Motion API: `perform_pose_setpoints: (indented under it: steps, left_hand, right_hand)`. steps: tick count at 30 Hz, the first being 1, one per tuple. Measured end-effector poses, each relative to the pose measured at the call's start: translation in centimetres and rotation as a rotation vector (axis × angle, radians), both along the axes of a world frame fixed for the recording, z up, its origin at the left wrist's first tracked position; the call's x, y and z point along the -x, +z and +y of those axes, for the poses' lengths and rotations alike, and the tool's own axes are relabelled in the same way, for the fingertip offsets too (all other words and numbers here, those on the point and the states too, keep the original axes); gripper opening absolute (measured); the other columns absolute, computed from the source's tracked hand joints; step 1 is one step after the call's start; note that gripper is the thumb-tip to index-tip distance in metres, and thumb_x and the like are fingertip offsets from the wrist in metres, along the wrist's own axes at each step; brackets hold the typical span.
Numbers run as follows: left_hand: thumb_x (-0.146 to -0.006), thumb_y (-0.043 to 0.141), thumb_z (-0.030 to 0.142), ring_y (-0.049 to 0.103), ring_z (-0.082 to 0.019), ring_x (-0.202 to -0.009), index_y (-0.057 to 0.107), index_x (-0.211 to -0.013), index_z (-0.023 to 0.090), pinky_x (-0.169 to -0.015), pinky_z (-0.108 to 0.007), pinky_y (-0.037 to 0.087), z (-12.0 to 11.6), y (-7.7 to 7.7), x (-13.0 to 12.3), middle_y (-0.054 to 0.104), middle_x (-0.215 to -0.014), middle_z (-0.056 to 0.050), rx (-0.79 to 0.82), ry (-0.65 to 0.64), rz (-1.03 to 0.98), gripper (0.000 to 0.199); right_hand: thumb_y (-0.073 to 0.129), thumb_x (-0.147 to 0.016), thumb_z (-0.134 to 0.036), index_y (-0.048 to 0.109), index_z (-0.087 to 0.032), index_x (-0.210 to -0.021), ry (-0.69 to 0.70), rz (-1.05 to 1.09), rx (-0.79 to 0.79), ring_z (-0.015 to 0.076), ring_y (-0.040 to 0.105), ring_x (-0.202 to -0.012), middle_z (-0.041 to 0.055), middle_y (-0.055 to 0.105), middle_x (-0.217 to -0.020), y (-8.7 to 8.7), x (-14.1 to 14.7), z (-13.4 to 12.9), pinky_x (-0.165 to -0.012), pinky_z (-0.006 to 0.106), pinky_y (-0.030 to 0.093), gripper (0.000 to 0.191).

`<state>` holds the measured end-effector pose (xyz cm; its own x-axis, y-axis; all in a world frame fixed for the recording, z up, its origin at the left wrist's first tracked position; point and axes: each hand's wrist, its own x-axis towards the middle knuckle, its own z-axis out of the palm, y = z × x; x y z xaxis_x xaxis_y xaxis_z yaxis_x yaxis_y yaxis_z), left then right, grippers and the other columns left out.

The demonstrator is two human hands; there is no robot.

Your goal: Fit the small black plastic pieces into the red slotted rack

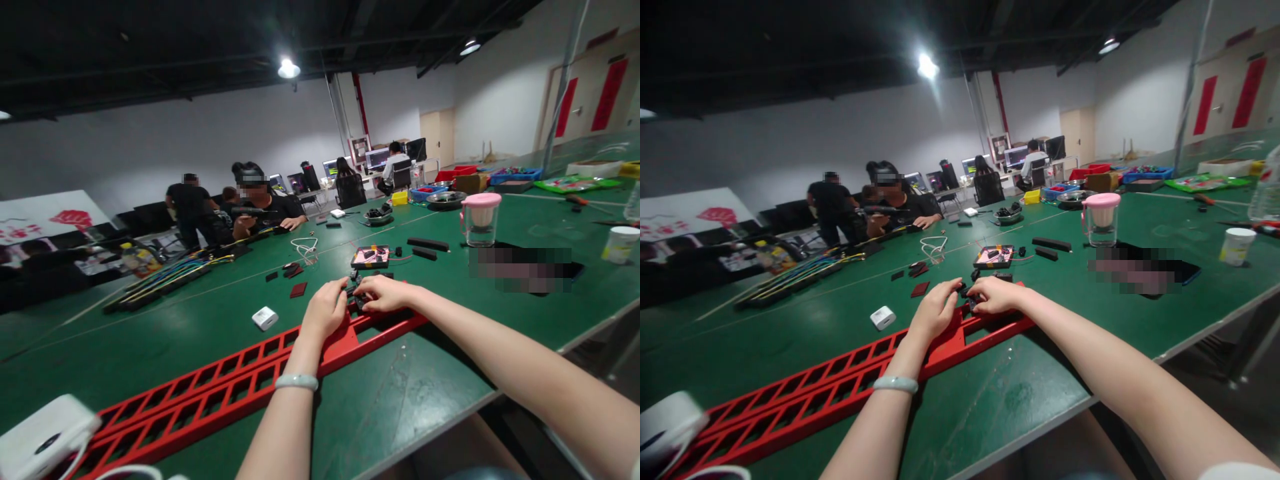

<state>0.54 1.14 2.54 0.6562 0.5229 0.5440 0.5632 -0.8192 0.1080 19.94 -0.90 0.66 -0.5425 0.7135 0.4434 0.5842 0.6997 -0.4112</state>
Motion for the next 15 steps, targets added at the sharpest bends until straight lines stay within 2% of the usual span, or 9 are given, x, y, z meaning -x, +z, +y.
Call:
perform_pose_setpoints:
  steps: [8,15]
  left_hand:
    - [-0.084,0.036,0.019,0.051,-0.017,-0.096,0.052,-0.108,0.016,-0.086,-0.031,0.041,-0.16,-0.38,-0.13,0.057,-0.101,-0.007,0.005,0.007,0.021,0.028]
    - [-0.085,0.037,0.019,0.051,-0.017,-0.095,0.053,-0.107,0.016,-0.086,-0.03,0.04,-0.28,-0.61,-0.22,0.057,-0.101,-0.007,0.065,0.014,0.051,0.027]
  right_hand:
    - [0.059,-0.069,-0.028,0.057,-0.01,-0.106,0.043,-0.033,-0.033,0.0147,0.051,-0.077,0.0105,0.053,-0.095,-0.33,0.24,0.13,-0.072,0.026,0.043,0.042]
    - [0.057,-0.07,-0.026,0.056,-0.011,-0.107,0.037,-0.05,0.031,0.0143,0.05,-0.076,0.0097,0.052,-0.093,-0.17,0.5,-0.18,-0.073,0.026,0.043,0.04]
